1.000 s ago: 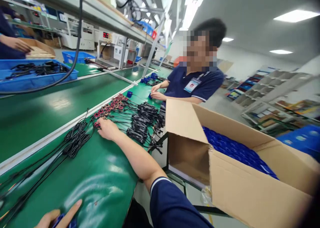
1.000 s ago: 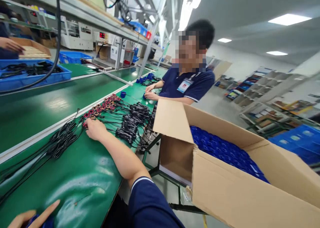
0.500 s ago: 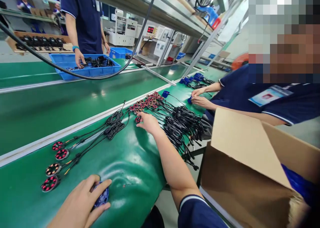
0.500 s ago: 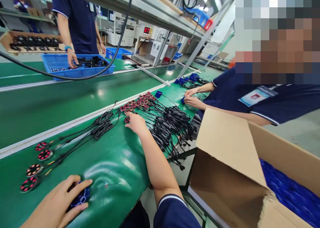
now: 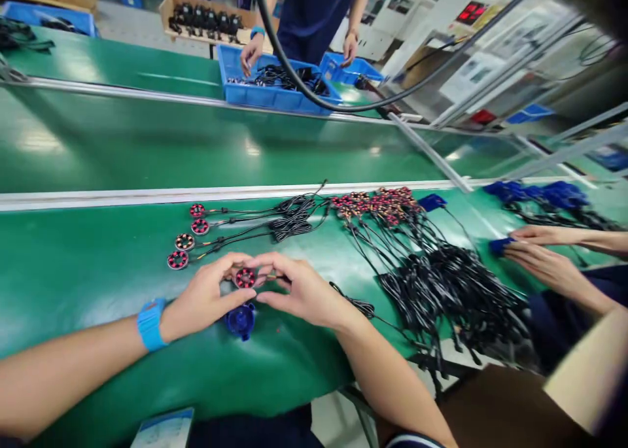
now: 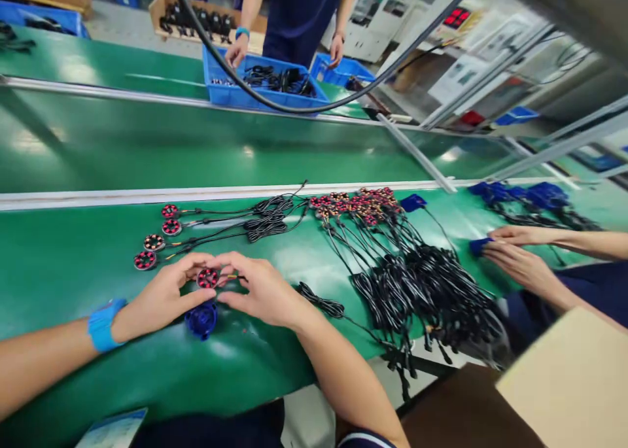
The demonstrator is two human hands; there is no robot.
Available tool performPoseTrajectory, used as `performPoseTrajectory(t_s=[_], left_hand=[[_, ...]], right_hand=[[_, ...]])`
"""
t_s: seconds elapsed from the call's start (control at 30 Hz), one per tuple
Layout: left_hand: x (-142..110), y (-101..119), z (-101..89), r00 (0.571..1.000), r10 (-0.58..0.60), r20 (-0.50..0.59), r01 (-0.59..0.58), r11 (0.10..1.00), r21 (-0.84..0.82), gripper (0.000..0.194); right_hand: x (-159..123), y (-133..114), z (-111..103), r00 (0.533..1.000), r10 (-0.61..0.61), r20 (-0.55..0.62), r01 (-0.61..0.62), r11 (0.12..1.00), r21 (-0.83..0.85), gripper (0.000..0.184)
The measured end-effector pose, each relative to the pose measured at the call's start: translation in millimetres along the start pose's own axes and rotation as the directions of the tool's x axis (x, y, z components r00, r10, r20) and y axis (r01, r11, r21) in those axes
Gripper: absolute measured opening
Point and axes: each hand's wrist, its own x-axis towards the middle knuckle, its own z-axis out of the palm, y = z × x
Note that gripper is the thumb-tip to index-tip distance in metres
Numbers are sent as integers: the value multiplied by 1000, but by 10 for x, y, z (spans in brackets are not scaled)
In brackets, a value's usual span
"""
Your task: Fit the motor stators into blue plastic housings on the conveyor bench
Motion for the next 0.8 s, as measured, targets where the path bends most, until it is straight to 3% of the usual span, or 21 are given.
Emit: performPoseTrajectory(t_s=[0.07,0.23,0.43,0.53,0.63,0.73,0.8], left_hand=[[-18,-13,-42,999,-1,-39,3,998,62,35],[-65,-100,-113,990,41,-134,-25,992,124,48],[-69,-158,-98,991,23,-131,-15,998,59,58],[-59,-135,-107,993,-11,-117,23,994,106,62],[-14,-128,-117,998,-30,-59,40,984,173,62],[37,-142,-123,999,-32,23,26,970,242,57],[50,-139,-134,996,-28,80,4,958,287,52]], right_hand=[[26,-15,88,999,3,36,-3,1000,-7,55],[29,36,134,993,31,-112,-45,992,-121,55],[21,146,238,963,-145,-227,68,946,-317,46],[17,227,276,921,-304,-243,149,852,-501,31],[19,317,286,873,-437,-215,181,701,-690,21],[17,387,283,858,-500,-118,216,559,-800,21],[9,409,277,864,-500,-60,241,516,-822,23]])
